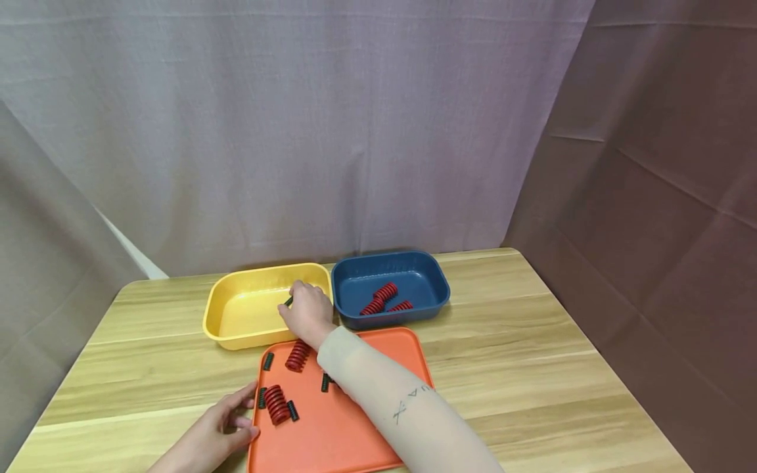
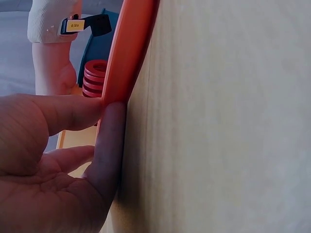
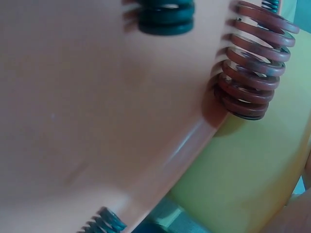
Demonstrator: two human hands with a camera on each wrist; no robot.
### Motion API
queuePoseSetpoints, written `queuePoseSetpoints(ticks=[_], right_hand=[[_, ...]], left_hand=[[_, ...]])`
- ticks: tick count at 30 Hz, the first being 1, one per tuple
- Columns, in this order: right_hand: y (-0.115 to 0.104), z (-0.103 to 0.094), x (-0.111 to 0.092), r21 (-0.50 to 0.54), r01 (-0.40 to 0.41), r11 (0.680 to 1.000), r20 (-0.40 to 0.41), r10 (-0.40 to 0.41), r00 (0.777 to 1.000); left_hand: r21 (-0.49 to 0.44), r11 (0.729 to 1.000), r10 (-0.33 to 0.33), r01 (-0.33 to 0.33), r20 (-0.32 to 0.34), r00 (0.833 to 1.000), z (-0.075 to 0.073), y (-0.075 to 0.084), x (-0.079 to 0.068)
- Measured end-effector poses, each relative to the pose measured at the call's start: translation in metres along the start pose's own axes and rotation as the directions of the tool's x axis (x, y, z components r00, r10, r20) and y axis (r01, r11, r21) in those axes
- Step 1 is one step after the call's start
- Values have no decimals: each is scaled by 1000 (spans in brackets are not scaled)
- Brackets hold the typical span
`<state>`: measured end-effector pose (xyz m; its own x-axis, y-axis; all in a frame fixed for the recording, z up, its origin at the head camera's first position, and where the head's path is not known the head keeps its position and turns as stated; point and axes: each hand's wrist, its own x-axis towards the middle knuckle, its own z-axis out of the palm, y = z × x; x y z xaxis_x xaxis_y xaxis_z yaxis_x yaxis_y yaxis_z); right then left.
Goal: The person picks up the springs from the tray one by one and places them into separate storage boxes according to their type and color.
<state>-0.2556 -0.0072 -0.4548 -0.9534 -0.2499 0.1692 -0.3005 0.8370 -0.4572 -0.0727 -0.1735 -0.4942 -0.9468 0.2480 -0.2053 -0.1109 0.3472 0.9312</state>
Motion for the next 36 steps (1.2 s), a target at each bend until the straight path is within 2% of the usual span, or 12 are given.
queuePoseSetpoints(ticks=[9,16,24,30,36], right_hand=[[1,0,0,13,14,1000,-1,-14,1000],[8,-15,-8,111,73,991,18,-76,997],[32,-48,-27,206,119,971,76,-137,988],[53,-64,-46,216,121,969,120,-150,981],[73,-76,-64,192,177,965,137,-205,969]], left_hand=[[2,1000,3,-3,7,1000,0,0,1],[11,1000,-3,3,-5,1000,1,-2,1],[19,1000,-14,14,-4,1000,1,-1,0],[8,1000,-9,9,-1,1000,1,-1,1],[17,1000,-21,21,1,1000,0,0,1]])
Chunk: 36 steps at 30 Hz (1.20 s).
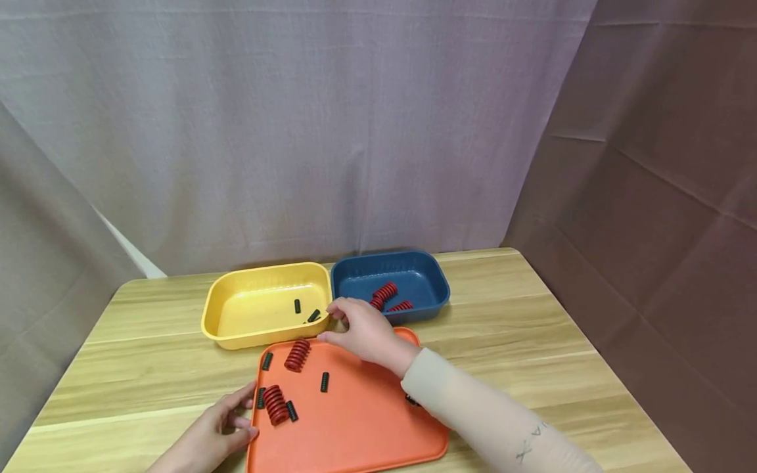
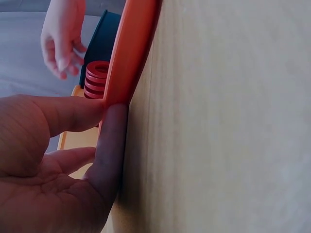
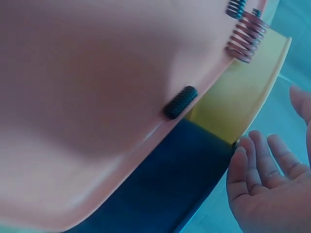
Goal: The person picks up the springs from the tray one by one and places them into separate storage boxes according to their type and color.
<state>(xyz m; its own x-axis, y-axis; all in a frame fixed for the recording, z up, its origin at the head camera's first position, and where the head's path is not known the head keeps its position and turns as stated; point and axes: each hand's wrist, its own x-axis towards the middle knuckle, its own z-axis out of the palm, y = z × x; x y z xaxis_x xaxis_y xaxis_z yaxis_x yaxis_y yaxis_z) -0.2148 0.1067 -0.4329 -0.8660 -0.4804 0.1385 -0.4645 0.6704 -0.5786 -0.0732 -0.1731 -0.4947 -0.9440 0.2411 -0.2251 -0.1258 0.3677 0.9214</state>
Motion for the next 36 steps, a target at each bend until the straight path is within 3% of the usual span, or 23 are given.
queuePoseSetpoints(ticks=[10,22,36], right_hand=[[24,-7,-28,-54,36,998,113,-29,993],[33,0,-27,-131,20,991,147,-1,989],[32,4,-24,-140,8,990,192,20,981]], left_hand=[[-16,1000,24,-24,-12,1000,-1,0,-1],[-44,999,18,-17,25,1000,-1,0,0],[-62,998,25,-23,32,999,-1,-2,1]])
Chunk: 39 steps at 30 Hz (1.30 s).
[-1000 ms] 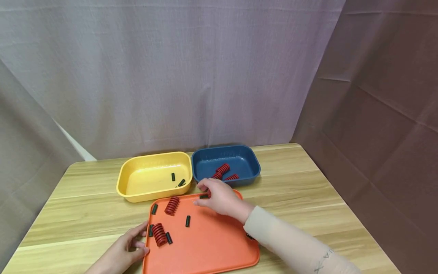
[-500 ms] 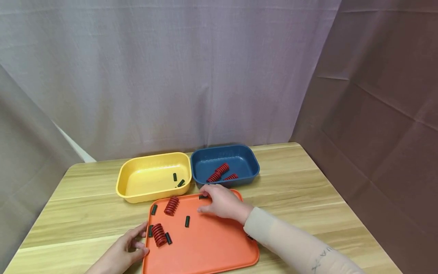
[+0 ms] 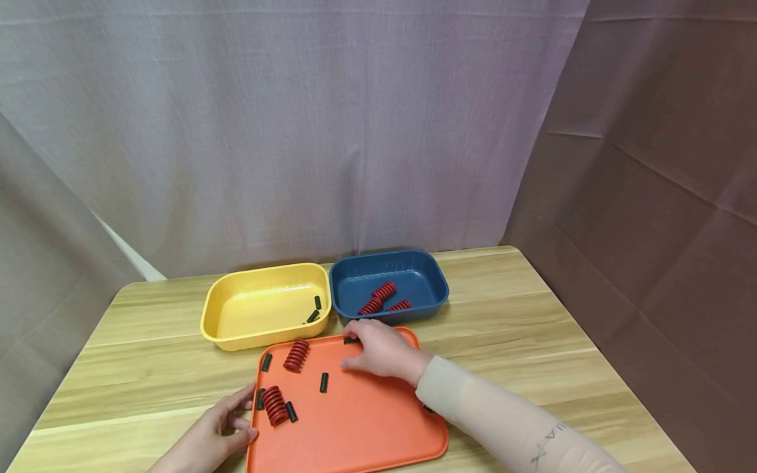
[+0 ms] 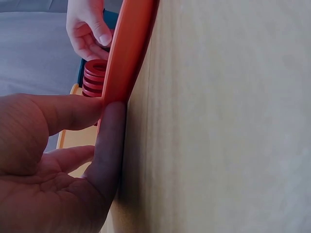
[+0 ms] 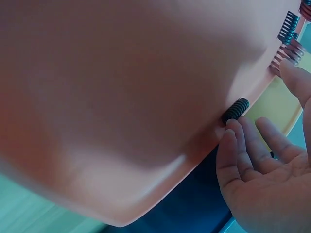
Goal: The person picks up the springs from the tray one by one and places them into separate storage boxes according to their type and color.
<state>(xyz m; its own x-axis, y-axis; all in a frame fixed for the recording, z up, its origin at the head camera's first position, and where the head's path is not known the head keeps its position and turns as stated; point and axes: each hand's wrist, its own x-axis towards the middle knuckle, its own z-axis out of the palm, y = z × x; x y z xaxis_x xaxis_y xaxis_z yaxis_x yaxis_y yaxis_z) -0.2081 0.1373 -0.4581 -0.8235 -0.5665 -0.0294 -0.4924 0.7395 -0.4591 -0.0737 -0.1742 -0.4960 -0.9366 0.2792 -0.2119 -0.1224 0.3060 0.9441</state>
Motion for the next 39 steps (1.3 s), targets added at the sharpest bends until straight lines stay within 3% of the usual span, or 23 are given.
queuePoseSetpoints(ticks=[13,23,39], right_hand=[[-5,1,-5,-72,39,997,12,-38,999],[-8,2,-5,-110,4,994,70,4,998],[-10,5,-2,-117,50,992,-23,-53,998]], left_hand=[[14,1000,-23,23,-22,1000,1,-1,1],[22,1000,-7,8,-11,1000,0,-1,1],[41,999,-17,18,-14,1000,0,0,2]])
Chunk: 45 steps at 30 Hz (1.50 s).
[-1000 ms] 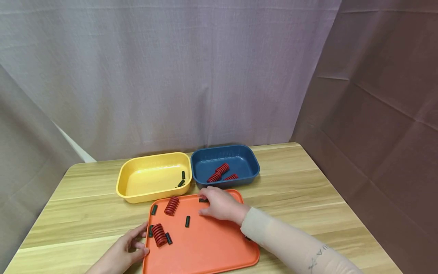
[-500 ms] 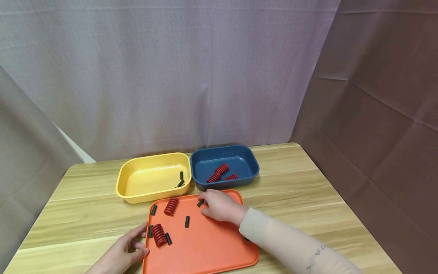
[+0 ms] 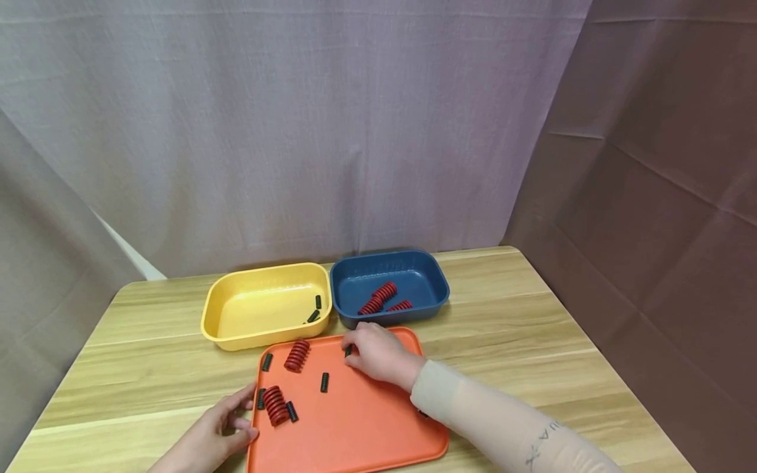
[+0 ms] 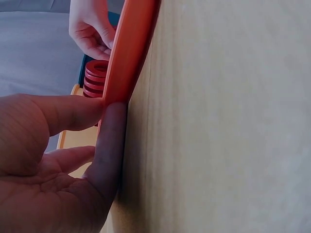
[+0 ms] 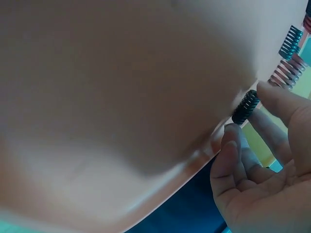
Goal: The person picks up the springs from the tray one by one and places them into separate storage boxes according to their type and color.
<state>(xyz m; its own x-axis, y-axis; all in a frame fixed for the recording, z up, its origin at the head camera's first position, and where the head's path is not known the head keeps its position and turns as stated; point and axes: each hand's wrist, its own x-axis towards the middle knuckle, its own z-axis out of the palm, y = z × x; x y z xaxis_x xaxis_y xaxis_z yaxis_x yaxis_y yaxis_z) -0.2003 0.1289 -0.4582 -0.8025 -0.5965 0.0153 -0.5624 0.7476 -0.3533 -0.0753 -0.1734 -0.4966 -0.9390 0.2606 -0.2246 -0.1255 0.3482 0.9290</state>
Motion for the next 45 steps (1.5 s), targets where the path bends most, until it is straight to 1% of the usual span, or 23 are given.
queuePoseSetpoints(ticks=[5,14,22,28,35,40,45], right_hand=[[1,1,1,-24,-10,1000,-7,10,1000],[3,3,3,-63,6,998,-22,-7,1000],[2,3,1,-60,-25,998,-13,24,1000],[-1,0,0,-30,-23,999,-20,23,1000],[-8,-4,1,65,-18,998,-40,21,999],[-15,-8,6,129,-6,992,-81,17,997],[-26,-13,16,197,-19,980,-134,46,990]], left_hand=[[7,1000,-2,2,-5,1000,0,0,0],[20,1000,1,0,-14,1000,0,0,0],[-7,1000,2,-2,-12,1000,1,-1,-1],[-3,1000,5,-5,-9,1000,0,-1,-1],[1,1000,1,-1,-8,1000,0,0,-2],[3,1000,1,-1,-16,1000,1,1,-2],[-4,1000,8,-8,-13,1000,1,2,-3]])
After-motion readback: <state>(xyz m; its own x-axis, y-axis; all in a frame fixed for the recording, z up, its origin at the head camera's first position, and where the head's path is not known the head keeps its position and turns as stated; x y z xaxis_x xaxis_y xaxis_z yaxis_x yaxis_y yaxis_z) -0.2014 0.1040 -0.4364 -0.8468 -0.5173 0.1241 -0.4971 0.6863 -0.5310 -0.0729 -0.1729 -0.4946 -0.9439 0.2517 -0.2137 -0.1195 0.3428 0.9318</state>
